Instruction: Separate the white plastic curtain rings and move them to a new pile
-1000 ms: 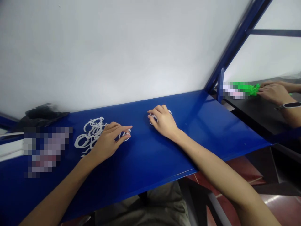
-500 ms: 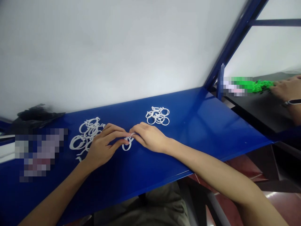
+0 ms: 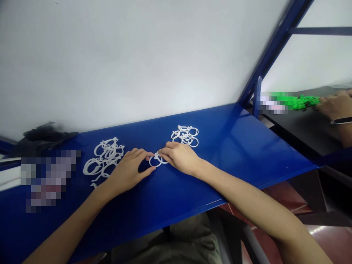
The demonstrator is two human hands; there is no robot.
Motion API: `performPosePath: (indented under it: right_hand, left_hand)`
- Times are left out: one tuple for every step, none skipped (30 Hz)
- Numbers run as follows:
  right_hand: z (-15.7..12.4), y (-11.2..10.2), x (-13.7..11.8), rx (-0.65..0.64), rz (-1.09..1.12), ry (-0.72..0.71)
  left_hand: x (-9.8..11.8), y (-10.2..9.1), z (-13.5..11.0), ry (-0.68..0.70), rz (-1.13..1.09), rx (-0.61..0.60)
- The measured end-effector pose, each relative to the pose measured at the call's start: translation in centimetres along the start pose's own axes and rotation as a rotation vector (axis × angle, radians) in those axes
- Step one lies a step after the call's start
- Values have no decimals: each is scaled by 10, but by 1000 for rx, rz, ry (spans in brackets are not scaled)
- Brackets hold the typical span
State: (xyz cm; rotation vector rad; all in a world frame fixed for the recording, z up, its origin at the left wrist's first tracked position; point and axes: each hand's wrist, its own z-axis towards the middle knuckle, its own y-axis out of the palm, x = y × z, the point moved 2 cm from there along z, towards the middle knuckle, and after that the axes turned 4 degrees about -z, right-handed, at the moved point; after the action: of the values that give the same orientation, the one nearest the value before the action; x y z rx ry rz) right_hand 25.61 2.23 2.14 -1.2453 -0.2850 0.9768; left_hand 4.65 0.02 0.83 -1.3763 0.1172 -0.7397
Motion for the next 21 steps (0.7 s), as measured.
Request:
performPosePath:
  right_hand:
    - [0, -1, 1, -1, -20, 3]
    - [0, -2, 1, -1, -37, 4]
    - [0, -2, 2, 2, -52, 5]
    - [-1, -3, 2, 6, -64, 7]
    - [-1, -3, 2, 9, -72, 10]
    - [-1, -3, 2, 9, -76, 15]
    - [-1, -3, 2, 6, -79, 20]
    - [-1, -4, 2, 2, -82, 27]
    - [-1, -4, 2, 2, -84, 36]
    - [0, -4, 1, 4, -86, 45]
    - [0, -5, 1, 11, -88, 54]
    - [0, -5, 1, 20, -89, 63]
    - [0, -6, 0, 30, -86, 73]
    - [0, -6, 0, 39, -77, 83]
    - [0, -6, 0, 46, -61, 94]
    - [0, -6, -1, 50, -39, 103]
    - [0, -6, -2, 53, -12, 108]
    - [0, -5, -3, 55, 19, 111]
    - [0, -4, -4, 54, 54, 110]
    - [0, -3, -5, 48, 91, 104]
    - [1, -2, -6, 38, 130, 92]
  left_hand:
    - [-1, -2, 0, -4, 32, 4]
    - [-3, -3, 0, -9, 68, 10]
    - [-4, -5, 0, -14, 107, 16]
    - [-5, -6, 0, -15, 144, 24]
    - [-6, -6, 0, -12, 172, 30]
    - [-6, -7, 0, -6, 187, 37]
    - [-6, -6, 0, 1, 188, 42]
    - [-5, -6, 0, 9, 179, 44]
    - [-4, -5, 0, 15, 165, 45]
    - [-2, -4, 0, 20, 153, 44]
    - [-1, -3, 0, 23, 144, 44]
    - [0, -2, 0, 24, 135, 47]
    - [1, -2, 0, 22, 122, 51]
    - [2, -2, 1, 16, 103, 61]
    - [2, -2, 1, 9, 80, 74]
    - [2, -3, 1, 6, 53, 89]
    - [3, -4, 1, 12, 26, 102]
    - [3, -4, 1, 28, 2, 112]
    - [3, -5, 1, 54, -18, 121]
    - [4, -6, 2, 86, -31, 134]
    - [4, -6, 2, 121, -37, 152]
